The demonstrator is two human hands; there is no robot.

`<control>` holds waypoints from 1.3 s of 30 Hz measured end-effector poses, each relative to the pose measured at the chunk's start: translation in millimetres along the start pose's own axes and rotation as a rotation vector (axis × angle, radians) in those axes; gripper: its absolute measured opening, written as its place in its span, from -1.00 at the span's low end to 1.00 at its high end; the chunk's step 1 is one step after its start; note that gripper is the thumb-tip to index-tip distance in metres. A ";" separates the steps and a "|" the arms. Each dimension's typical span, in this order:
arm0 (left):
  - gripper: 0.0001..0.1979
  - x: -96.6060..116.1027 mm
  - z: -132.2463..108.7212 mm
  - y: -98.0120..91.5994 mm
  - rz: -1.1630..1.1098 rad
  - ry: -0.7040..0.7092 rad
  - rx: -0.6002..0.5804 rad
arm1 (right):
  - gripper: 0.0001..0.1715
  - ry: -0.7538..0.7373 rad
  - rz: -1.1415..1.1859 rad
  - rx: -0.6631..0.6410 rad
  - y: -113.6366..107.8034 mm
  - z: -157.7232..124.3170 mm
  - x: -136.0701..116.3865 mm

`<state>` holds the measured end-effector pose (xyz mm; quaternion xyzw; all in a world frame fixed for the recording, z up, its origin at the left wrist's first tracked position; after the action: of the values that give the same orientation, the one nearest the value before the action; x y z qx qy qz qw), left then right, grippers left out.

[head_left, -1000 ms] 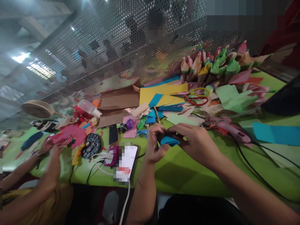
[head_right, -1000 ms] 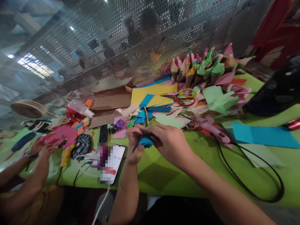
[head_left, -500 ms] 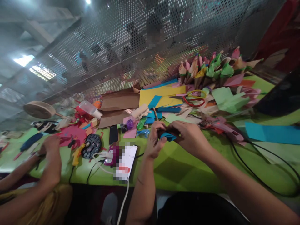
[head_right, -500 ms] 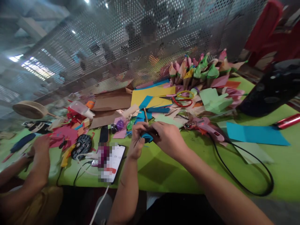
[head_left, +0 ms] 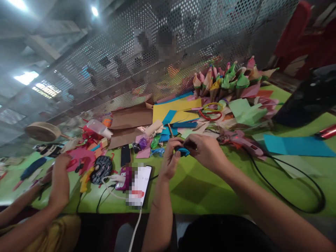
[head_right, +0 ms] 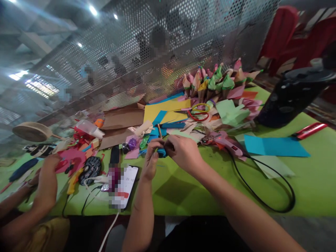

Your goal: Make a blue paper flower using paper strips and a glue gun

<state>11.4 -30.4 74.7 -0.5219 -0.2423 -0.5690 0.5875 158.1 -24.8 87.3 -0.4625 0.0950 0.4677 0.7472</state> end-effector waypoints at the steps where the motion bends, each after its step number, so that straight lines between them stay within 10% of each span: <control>1: -0.70 -0.6 0.2 0.1 -0.014 -0.009 0.001 | -0.92 0.005 -0.011 -0.008 0.7 -0.1 0.4; 15: -0.51 -11.1 0.9 -2.6 0.052 -0.083 -0.138 | -0.90 0.043 0.023 0.045 -0.8 1.9 8.8; 39: -0.55 -23.6 5.3 11.9 0.007 -0.239 0.009 | -0.90 0.327 0.253 -0.056 0.2 6.8 23.5</control>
<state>18.6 -18.1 51.8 -0.5840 -0.3112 -0.4996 0.5590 168.8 -5.2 77.5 -0.5371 0.2593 0.4791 0.6440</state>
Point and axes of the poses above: each hand's wrist, its own z-axis towards the middle knuckle, its own y-axis out of the palm, x = y × z, the point moved 6 cm from there along z, towards the middle knuckle, and after that the axes turned 12 degrees about -y, right-handed, at the moved point
